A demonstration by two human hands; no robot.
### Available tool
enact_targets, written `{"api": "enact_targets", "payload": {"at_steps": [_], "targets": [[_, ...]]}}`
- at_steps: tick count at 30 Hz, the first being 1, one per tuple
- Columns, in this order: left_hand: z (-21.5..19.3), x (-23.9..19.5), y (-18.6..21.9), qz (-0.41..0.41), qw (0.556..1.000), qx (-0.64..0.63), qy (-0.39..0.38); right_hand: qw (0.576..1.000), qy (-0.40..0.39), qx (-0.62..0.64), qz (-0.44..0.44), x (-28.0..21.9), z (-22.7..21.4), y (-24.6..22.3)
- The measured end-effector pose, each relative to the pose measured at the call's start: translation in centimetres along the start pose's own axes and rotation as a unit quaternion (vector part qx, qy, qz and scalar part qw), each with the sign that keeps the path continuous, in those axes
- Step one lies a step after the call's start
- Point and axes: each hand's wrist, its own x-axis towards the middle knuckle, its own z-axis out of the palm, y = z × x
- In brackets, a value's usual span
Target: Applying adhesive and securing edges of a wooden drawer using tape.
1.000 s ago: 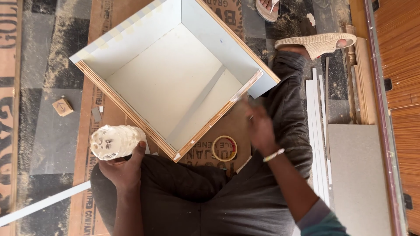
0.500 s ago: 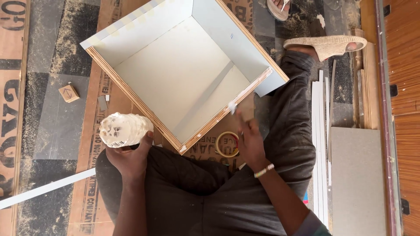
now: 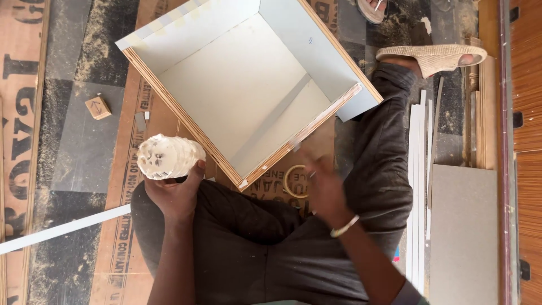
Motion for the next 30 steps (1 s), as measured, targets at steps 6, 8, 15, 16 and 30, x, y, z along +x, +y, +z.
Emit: {"api": "enact_targets", "payload": {"at_steps": [6,8,15,16,30], "targets": [[0.1,0.1,-0.4,-0.008,1.0,-0.004,-0.012,0.985,-0.103,0.137,0.006,-3.4,2.3,-4.0],[0.4,0.1,0.4,-0.003,1.0,-0.012,-0.004,0.991,-0.031,0.12,-0.057,-3.0,2.6,-2.7],[0.6,-0.1,0.8,0.043,0.996,0.08,-0.022,0.993,-0.102,0.043,0.042,-4.0,1.6,-6.2],[0.7,-0.2,1.2,0.044,0.995,0.083,-0.02,0.993,-0.104,0.045,0.04,-4.1,1.2,-6.7],[1.0,-1.1,2.3,0.279,0.913,0.283,-0.089,0.944,-0.009,-0.093,-0.315,4.0,-6.7,-17.0]]}}
